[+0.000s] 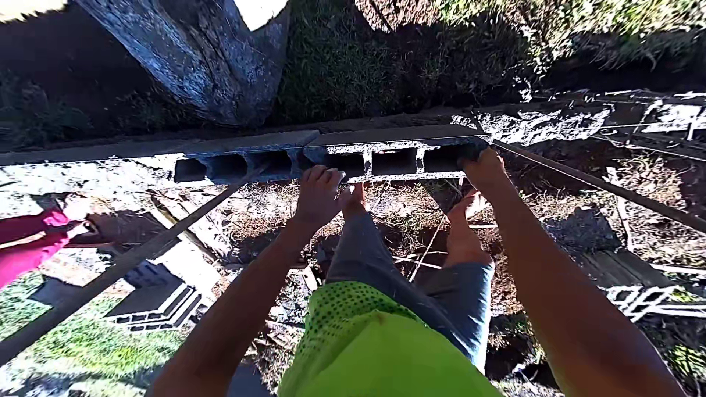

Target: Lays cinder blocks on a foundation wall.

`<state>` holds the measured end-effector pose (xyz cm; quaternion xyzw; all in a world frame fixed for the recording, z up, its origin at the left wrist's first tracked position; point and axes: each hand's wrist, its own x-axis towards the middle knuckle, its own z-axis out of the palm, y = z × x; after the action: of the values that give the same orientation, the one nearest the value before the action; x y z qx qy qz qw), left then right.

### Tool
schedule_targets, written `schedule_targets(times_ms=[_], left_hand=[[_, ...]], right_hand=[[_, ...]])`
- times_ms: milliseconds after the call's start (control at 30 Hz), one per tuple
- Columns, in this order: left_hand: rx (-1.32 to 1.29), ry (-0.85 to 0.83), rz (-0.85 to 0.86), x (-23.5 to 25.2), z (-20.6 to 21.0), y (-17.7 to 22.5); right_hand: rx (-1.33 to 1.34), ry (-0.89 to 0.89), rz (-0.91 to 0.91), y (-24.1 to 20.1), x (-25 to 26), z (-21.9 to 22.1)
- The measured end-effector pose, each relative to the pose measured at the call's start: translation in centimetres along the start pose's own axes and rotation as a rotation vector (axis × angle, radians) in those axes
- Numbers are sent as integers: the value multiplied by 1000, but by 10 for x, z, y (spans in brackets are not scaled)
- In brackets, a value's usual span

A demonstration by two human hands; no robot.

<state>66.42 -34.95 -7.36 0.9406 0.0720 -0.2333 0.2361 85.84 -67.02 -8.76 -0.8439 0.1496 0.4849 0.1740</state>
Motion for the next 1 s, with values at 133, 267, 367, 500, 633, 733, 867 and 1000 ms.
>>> schedule_targets(times_ms=[133,267,367,500,633,733,867,1000], left_hand=[[-106,78,-455,12,-24,10],[-733,-83,-978,9,-29,36],[-1564,-159,-1133,-4,-7,60],[-1856,251,-1227,27,26,72],[-1758,458,-1374,50,48,61],[-1724,464,-1432,47,44,61],[-1803,467,-1378,43,41,58],[-1815,459,-1403,49,35,61]], right_hand=[[10,26,-29,6,5,4],[14,37,-53,9,7,5],[24,52,-49,12,7,7],[3,79,-42,18,6,12],[2,91,-57,16,3,15],[-20,98,-58,9,-6,12],[-63,100,-41,-1,-10,5],[-100,88,-53,-1,1,1]])
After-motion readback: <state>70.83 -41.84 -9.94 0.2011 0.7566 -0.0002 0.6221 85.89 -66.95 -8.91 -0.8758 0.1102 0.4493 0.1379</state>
